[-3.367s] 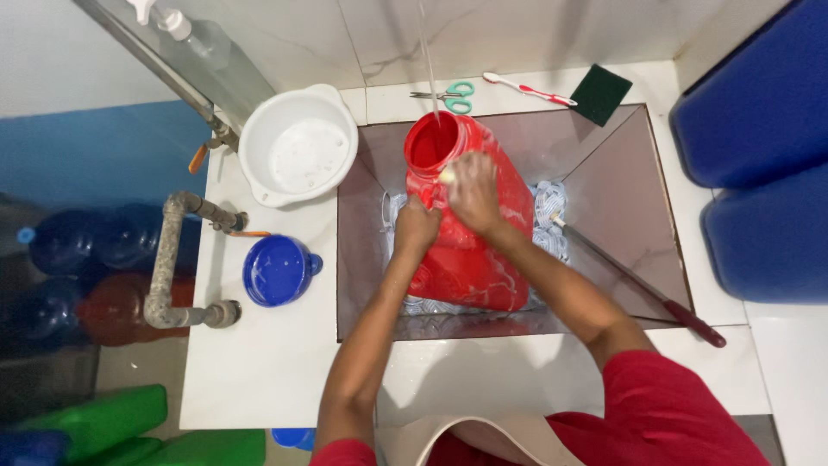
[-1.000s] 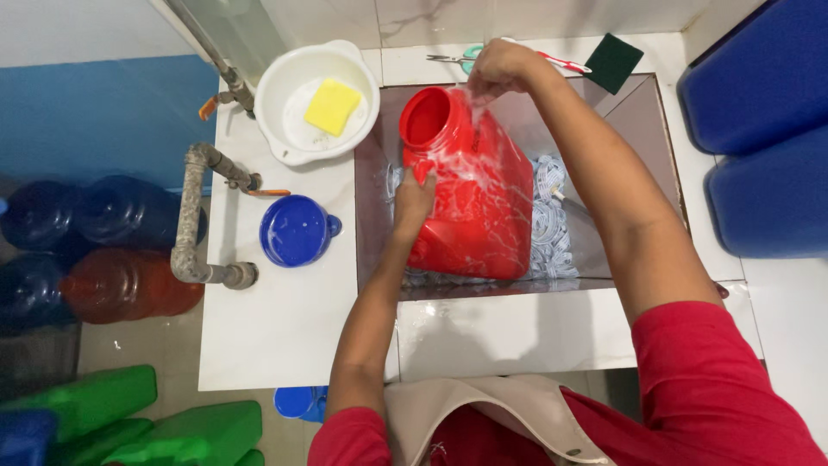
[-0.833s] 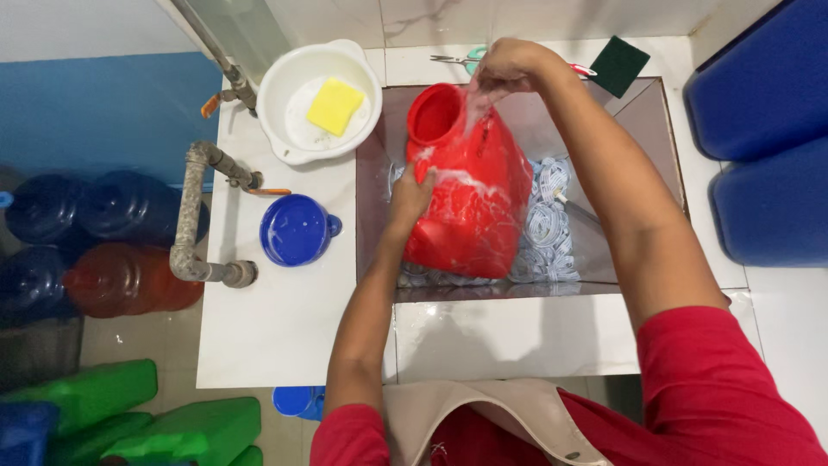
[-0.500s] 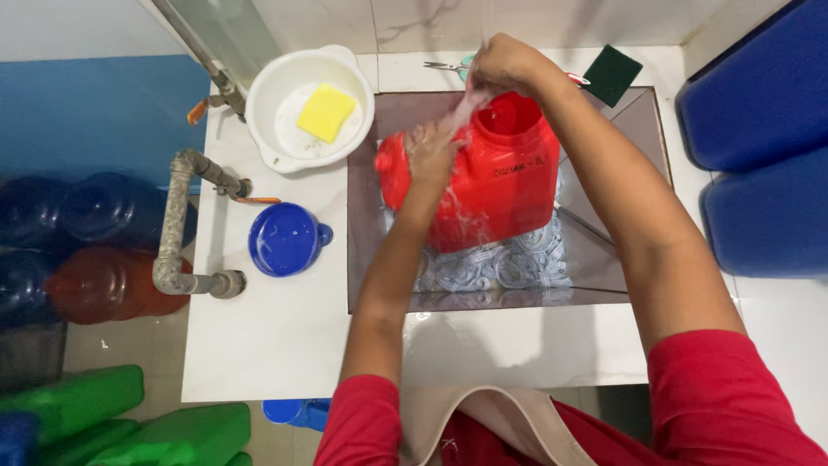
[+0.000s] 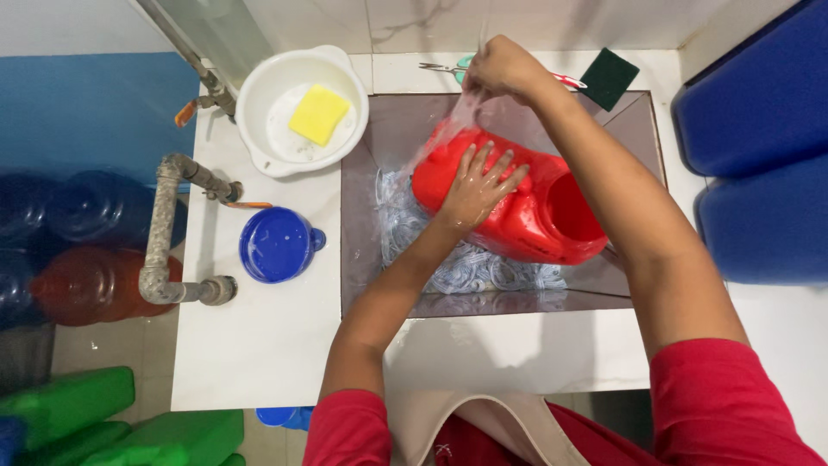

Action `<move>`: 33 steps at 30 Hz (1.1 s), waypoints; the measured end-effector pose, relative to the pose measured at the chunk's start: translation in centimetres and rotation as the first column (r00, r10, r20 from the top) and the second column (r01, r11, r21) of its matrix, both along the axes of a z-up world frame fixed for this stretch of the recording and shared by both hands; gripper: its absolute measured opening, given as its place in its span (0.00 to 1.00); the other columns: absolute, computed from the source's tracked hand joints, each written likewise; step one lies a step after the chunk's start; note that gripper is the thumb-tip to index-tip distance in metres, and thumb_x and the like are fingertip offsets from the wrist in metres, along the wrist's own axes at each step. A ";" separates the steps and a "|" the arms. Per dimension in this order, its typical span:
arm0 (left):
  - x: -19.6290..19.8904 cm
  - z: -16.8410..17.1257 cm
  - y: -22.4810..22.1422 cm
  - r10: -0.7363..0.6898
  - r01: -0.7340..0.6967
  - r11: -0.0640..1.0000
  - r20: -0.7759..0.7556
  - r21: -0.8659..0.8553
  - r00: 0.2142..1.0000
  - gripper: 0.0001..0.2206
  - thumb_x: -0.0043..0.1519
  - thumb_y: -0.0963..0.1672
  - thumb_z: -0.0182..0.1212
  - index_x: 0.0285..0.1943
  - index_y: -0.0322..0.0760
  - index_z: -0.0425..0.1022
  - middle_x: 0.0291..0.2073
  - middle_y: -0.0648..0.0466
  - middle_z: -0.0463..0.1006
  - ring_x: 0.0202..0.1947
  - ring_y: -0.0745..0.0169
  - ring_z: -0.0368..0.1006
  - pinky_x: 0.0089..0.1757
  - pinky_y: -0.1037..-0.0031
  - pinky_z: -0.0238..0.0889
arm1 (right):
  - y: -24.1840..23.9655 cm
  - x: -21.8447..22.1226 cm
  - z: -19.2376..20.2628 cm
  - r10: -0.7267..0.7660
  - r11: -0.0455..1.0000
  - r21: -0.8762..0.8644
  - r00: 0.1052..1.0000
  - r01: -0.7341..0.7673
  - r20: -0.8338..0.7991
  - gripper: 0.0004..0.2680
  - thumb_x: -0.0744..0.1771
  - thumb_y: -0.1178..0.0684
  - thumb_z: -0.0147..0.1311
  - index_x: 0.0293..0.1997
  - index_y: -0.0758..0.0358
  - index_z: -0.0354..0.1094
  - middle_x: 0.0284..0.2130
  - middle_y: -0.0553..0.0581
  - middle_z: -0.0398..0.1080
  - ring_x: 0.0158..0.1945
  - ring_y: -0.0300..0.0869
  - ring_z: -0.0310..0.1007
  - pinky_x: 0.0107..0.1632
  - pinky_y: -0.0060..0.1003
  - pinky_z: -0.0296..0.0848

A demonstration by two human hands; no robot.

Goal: The person washes the lids and interiors of plastic water containers using a sponge and soapy water in a sink, then rinses them under a stream of water.

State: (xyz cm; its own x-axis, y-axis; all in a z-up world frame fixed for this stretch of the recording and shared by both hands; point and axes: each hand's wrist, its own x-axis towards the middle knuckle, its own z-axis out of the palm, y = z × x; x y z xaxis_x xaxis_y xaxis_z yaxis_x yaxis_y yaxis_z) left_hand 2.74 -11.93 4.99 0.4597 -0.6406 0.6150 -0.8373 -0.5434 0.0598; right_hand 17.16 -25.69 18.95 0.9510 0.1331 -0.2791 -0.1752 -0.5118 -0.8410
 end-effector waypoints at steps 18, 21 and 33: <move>2.9 1.9 8.6 0.164 -0.138 0.986 -0.676 0.093 0.718 0.28 0.63 0.58 0.59 0.61 0.35 0.70 0.42 0.35 0.81 0.43 0.30 0.76 0.44 0.46 0.68 | 0.0 0.5 -0.1 0.045 0.996 -0.083 0.996 -0.039 0.071 0.05 0.61 0.62 0.53 0.31 0.70 0.77 0.20 0.58 0.72 0.19 0.38 0.66 0.22 0.36 0.62; 1.1 -0.7 10.1 0.279 -0.377 0.924 -0.773 0.055 0.571 0.29 0.62 0.59 0.60 0.58 0.32 0.71 0.37 0.30 0.79 0.43 0.27 0.76 0.42 0.46 0.69 | -0.7 1.2 -0.6 0.022 1.000 0.000 0.998 -0.022 0.057 0.03 0.59 0.63 0.55 0.29 0.69 0.76 0.19 0.56 0.72 0.20 0.38 0.71 0.24 0.34 0.70; -2.5 -4.6 13.7 0.246 -0.667 0.728 -0.849 -0.156 0.468 0.22 0.63 0.53 0.63 0.54 0.31 0.76 0.38 0.34 0.81 0.42 0.30 0.78 0.42 0.49 0.70 | 0.2 1.4 -1.2 0.080 0.990 -0.113 0.997 -0.082 -0.019 0.03 0.62 0.63 0.55 0.31 0.70 0.74 0.24 0.59 0.75 0.27 0.42 0.78 0.31 0.36 0.79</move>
State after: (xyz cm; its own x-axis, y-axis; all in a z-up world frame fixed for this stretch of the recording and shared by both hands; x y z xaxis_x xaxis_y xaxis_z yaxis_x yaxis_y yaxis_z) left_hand 0.28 1.74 0.40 0.9990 0.0398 0.0203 0.0056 -0.5635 0.8261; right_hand 18.54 -25.49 17.71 0.9341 0.1761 -0.3107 -0.1412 -0.6169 -0.7743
